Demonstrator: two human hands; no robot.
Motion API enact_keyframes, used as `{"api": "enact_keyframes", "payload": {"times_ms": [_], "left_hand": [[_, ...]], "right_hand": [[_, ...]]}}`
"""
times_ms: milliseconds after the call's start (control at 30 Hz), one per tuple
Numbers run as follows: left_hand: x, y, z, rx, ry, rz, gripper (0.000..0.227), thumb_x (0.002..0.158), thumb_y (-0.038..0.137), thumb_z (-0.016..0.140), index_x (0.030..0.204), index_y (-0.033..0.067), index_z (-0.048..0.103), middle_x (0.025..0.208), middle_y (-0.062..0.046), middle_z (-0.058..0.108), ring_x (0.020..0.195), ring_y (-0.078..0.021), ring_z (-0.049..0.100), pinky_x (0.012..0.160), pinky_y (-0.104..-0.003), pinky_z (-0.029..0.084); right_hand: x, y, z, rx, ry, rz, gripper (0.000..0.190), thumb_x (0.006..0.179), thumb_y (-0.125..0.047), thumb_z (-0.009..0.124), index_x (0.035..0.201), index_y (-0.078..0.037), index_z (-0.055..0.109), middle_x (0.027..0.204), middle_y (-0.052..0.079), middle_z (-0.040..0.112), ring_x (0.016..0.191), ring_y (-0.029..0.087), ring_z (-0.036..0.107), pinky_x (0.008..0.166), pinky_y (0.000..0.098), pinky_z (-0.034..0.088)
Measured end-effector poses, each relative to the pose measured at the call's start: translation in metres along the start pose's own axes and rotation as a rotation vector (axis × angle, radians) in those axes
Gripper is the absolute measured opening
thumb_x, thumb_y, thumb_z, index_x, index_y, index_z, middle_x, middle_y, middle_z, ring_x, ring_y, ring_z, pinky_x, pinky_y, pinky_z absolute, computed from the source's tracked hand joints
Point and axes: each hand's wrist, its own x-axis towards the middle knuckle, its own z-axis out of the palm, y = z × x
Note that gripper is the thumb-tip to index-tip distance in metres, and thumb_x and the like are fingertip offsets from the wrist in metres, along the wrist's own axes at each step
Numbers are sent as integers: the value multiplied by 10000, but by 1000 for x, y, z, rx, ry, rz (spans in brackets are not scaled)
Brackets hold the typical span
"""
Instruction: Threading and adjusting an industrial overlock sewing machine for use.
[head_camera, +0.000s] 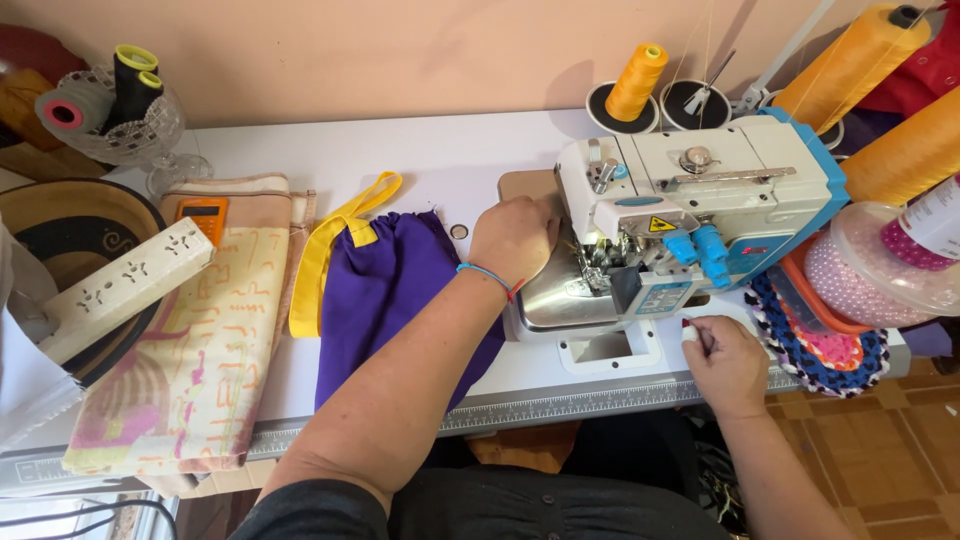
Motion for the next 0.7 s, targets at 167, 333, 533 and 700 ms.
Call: {"api": "enact_keyframes", "payload": {"times_ms": [167, 333, 533, 700], "left_hand": [[3, 2, 0, 43, 23, -10, 325, 900, 374, 515, 860, 147, 745, 847, -114, 724, 847, -358, 750, 740, -475, 609], [7, 3, -2, 52, -5, -14, 346, 920, 379, 496, 908, 148, 754, 893, -110, 733, 896, -350, 749, 771, -468, 609], [15, 2, 3, 87, -23, -40, 360, 924, 403, 480, 941, 167, 751, 904, -88, 732, 901, -325, 749, 767, -463, 609], [17, 3, 1, 93, -11, -42, 362, 937, 391, 477, 979, 175, 764, 923, -85, 739, 919, -324, 749, 786, -470, 606]], "right_hand": [[-1, 2, 0, -6, 14, -20, 117, 840, -186, 783, 956, -173, 767, 627, 13, 571, 645, 269, 639, 658, 374, 549], [1, -1, -1, -5, 18, -39, 114, 843, -186, 784, 953, -163, 767, 627, 26, 568, 647, 284, 637, 657, 384, 548], [0, -2, 1, -12, 44, -58, 116, 836, -187, 785, 948, -169, 763, 625, 19, 557, 644, 275, 631, 657, 378, 545], [1, -4, -1, -6, 47, -64, 129, 821, -181, 788, 948, -170, 761, 621, 20, 553, 641, 270, 630, 664, 374, 548]]}}
